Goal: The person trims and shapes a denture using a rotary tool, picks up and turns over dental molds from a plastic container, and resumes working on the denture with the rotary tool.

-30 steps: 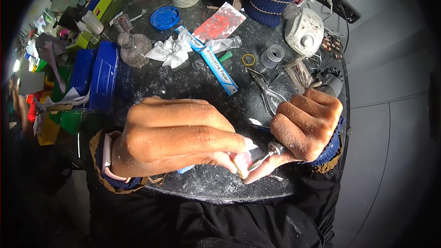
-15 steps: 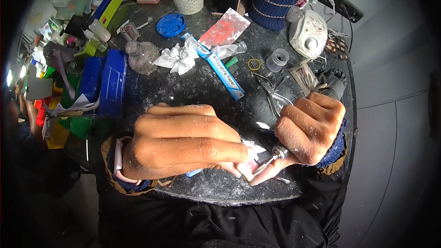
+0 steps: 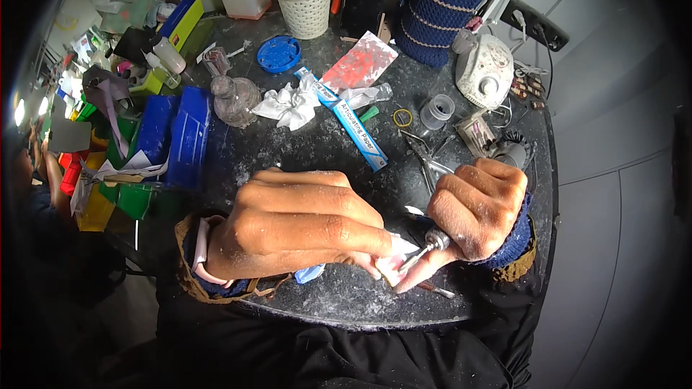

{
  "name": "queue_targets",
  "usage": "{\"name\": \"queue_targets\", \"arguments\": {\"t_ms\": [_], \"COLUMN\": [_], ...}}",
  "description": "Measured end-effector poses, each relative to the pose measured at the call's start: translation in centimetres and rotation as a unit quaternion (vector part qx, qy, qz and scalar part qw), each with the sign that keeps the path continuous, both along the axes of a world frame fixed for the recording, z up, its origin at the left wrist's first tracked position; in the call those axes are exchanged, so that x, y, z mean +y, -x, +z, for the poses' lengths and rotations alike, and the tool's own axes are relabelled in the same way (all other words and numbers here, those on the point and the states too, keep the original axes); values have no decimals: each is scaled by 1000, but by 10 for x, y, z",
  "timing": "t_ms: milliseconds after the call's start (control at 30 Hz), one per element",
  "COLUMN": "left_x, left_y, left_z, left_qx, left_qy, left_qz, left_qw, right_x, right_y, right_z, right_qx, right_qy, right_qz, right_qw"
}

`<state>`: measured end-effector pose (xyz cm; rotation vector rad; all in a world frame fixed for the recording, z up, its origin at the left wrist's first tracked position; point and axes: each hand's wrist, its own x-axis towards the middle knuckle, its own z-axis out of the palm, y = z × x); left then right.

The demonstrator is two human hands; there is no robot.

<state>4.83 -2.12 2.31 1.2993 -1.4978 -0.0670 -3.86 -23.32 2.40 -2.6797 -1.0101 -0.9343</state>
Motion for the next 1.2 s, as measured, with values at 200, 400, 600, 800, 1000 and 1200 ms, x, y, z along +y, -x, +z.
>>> {"name": "queue_targets", "arguments": {"t_ms": [200, 400, 600, 800, 1000, 1200], "left_x": [1, 3, 4, 4, 6, 5], "left_y": [-1, 0, 4, 4, 2, 4], "left_z": [-6, -7, -6, -7, -4, -8], "left_qx": [-3, 29, 39, 64, 95, 88], "left_qy": [21, 5, 5, 2, -38, -33], "left_qz": [-8, -23, -9, -30, -33, -22], "left_qw": [1000, 999, 999, 998, 994, 995], "right_x": [0, -1, 2, 3, 2, 1], "right_y": [-3, -2, 2, 1, -1, 0], "right_z": [-5, -7, 0, 3, 1, 0], "right_qx": [-64, -53, 2, 38, 45, 36], "right_qy": [-9, 13, -8, -25, -12, -11], "right_qz": [38, 61, 37, 7, 7, 2], "right_qw": [997, 997, 999, 999, 999, 999]}}
